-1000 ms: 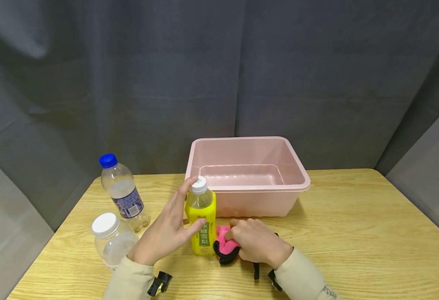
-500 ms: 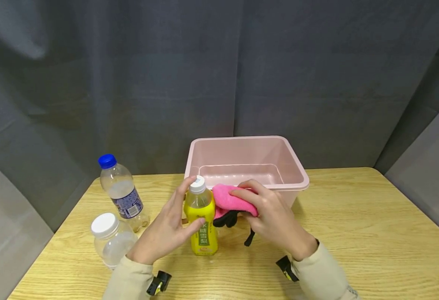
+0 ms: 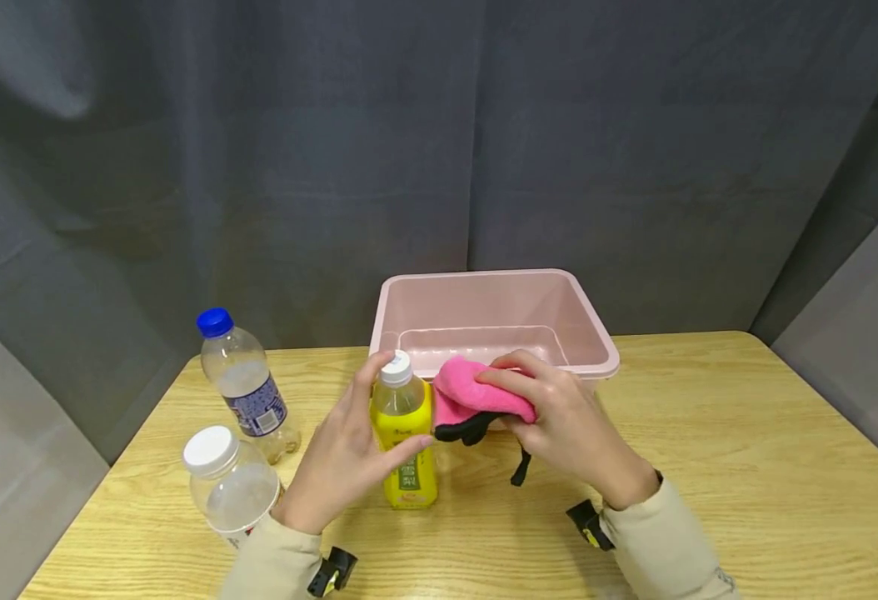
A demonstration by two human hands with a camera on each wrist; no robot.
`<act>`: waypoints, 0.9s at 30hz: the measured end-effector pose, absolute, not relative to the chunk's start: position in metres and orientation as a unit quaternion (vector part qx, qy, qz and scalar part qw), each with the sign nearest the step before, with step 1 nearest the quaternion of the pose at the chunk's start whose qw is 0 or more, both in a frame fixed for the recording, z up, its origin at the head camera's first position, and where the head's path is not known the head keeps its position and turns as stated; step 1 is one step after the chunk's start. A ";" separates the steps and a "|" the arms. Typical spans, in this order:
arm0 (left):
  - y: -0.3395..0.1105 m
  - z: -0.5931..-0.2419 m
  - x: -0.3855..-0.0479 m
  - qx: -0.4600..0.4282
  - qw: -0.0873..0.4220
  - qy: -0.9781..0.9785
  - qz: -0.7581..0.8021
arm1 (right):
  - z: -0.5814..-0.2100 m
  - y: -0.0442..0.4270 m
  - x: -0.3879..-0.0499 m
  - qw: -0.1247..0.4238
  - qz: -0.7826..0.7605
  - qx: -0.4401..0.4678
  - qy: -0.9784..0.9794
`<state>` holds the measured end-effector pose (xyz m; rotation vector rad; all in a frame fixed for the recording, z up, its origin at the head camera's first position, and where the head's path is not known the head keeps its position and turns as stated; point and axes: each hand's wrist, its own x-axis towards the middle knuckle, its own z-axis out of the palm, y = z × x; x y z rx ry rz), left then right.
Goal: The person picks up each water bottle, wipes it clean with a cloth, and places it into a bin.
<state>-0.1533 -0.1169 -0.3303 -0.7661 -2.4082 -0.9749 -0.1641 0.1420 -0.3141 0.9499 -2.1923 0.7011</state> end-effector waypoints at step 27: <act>-0.128 -0.328 -0.156 -0.358 0.164 -0.812 -0.430 | -0.310 0.131 -0.164 0.428 0.413 0.350 -0.724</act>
